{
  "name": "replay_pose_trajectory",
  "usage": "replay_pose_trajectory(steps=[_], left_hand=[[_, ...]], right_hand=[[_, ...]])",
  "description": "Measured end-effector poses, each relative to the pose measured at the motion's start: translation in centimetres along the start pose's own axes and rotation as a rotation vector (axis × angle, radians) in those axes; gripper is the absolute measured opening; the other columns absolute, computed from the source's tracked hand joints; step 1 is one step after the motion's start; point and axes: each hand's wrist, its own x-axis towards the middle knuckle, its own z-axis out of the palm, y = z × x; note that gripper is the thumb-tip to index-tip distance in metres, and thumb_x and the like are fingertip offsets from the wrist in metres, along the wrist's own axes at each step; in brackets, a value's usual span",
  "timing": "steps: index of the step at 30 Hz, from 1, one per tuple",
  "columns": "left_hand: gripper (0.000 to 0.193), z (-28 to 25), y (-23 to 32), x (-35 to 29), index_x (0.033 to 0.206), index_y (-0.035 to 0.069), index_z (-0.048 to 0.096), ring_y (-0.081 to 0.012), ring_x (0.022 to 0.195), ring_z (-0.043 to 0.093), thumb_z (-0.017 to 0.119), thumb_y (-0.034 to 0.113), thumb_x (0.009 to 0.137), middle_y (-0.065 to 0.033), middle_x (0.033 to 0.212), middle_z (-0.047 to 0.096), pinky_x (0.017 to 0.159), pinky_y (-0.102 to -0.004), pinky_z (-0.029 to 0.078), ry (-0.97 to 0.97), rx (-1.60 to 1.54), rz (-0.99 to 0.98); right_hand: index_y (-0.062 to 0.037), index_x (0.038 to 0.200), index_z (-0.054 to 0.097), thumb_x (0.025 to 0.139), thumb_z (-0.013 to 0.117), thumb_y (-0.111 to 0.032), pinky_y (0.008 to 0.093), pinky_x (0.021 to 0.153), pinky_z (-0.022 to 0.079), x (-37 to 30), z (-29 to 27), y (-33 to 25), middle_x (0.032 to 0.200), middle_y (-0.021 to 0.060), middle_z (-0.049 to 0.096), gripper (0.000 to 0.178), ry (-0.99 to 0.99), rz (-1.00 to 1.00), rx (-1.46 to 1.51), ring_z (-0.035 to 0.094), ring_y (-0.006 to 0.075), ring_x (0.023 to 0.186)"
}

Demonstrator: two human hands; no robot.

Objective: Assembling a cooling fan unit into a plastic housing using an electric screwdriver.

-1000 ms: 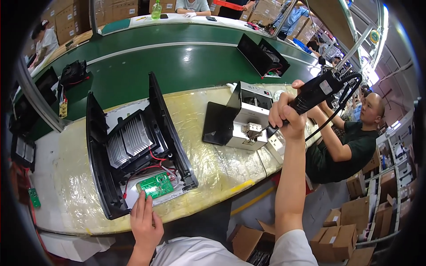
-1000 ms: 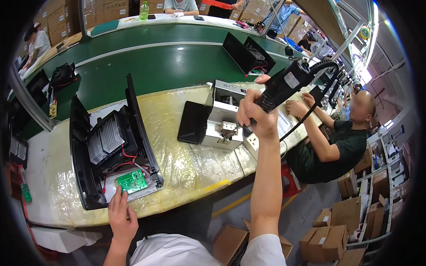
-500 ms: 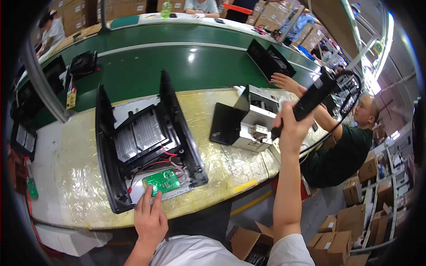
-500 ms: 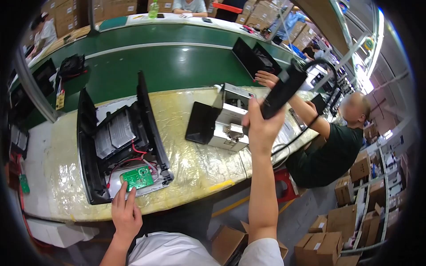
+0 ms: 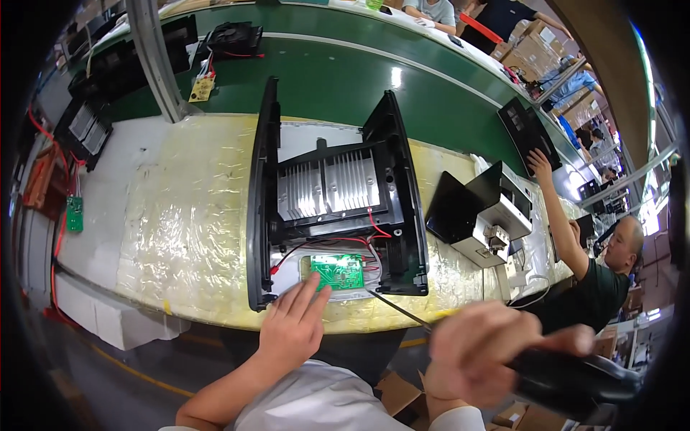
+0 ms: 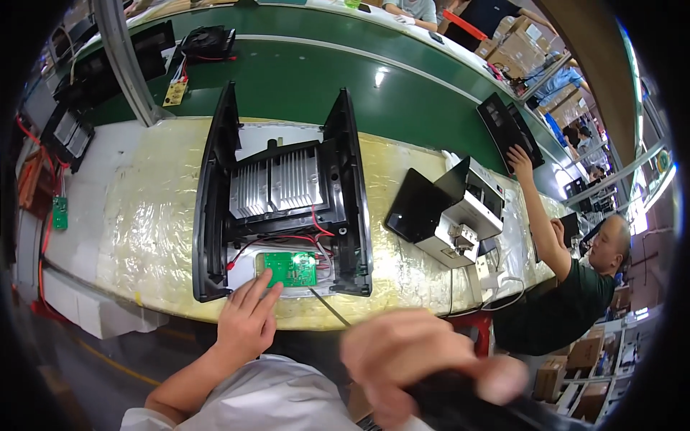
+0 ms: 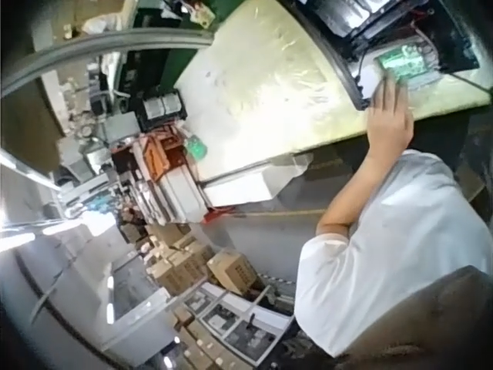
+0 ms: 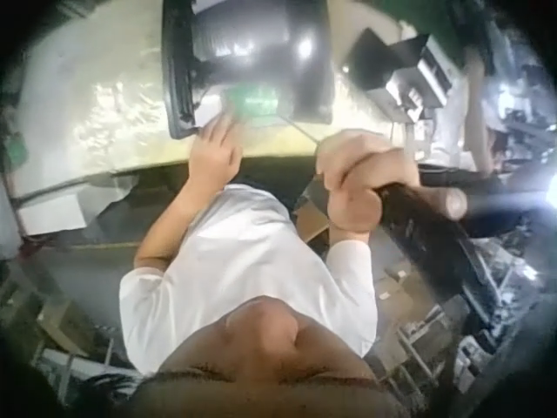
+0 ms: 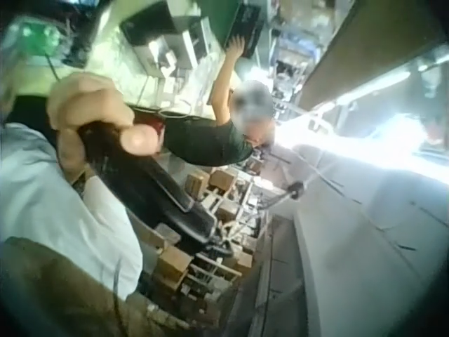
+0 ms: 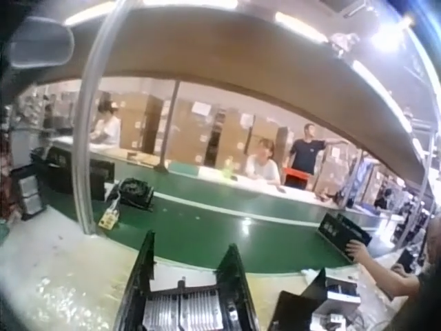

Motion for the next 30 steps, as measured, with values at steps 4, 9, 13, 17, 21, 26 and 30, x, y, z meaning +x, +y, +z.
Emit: replay_pose_trajectory(steps=[4,9,13,17,21,26,30], left_hand=[[0.063,-0.1,-0.1,-0.2,0.138,0.005,0.054,-0.0300,0.126,0.052,0.065,0.005,0.076,-0.0144,0.148,0.047,0.103,-0.0404,0.044,-0.018,-0.040,0.011],[0.065,0.0,0.1,-0.2,0.140,0.004,0.052,-0.0309,0.127,0.051,0.066,0.005,0.077,-0.0159,0.149,0.045,0.104,-0.0407,0.044,-0.011,-0.055,0.029],[0.064,-0.4,0.3,0.1,0.139,0.004,0.053,-0.0309,0.126,0.051,0.066,0.005,0.076,-0.0160,0.148,0.046,0.104,-0.0402,0.043,-0.025,-0.066,0.025],[0.063,-0.5,0.3,0.1,0.138,0.004,0.055,-0.0303,0.126,0.052,0.066,0.005,0.076,-0.0153,0.146,0.048,0.104,-0.0396,0.043,-0.040,-0.048,0.004],[0.063,-0.4,0.1,-0.1,0.138,0.006,0.055,-0.0300,0.125,0.053,0.066,0.005,0.076,-0.0147,0.146,0.049,0.103,-0.0394,0.043,-0.044,-0.057,-0.007],[0.061,-0.5,-0.2,-0.3,0.136,0.007,0.057,-0.0306,0.123,0.054,0.066,0.004,0.075,-0.0149,0.145,0.049,0.102,-0.0401,0.043,-0.039,-0.048,-0.030],[0.058,-0.4,-0.7,-0.4,0.132,0.005,0.059,-0.0345,0.120,0.056,0.065,0.003,0.075,-0.0182,0.143,0.051,0.099,-0.0426,0.045,-0.027,-0.064,-0.018]], right_hand=[[0.0012,0.091,0.057,0.093,0.054,-0.011,0.0394,0.070,0.046,-2.1,1.0,2.5,0.079,0.0136,0.059,0.013,0.052,0.399,0.054,0.054,0.0235,0.066],[-0.0160,0.129,0.025,0.095,0.065,-0.008,0.0317,0.050,0.050,-3.2,0.8,5.8,0.067,0.0049,0.051,0.053,-0.028,0.322,-0.112,0.053,0.0159,0.051],[-0.0151,0.126,0.026,0.094,0.066,-0.006,0.0314,0.050,0.049,-3.0,1.1,6.3,0.067,0.0051,0.051,0.051,-0.011,0.289,-0.185,0.052,0.0156,0.051],[-0.0136,0.123,0.031,0.092,0.065,0.000,0.0317,0.049,0.047,-2.4,0.7,7.0,0.069,0.0061,0.052,0.048,-0.060,0.288,-0.174,0.049,0.0152,0.051],[-0.0113,0.121,0.034,0.089,0.064,0.007,0.0311,0.049,0.046,-2.0,0.5,8.2,0.070,0.0071,0.052,0.047,-0.150,0.292,-0.130,0.048,0.0147,0.052],[-0.0092,0.120,0.038,0.086,0.064,0.010,0.0287,0.053,0.046,-2.4,1.1,8.7,0.073,0.0080,0.056,0.046,-0.140,0.324,-0.029,0.051,0.0139,0.057],[-0.0076,0.122,0.045,0.084,0.069,0.007,0.0256,0.057,0.045,-2.1,1.0,8.9,0.075,0.0063,0.061,0.048,-0.167,0.282,-0.129,0.058,0.0127,0.063]])
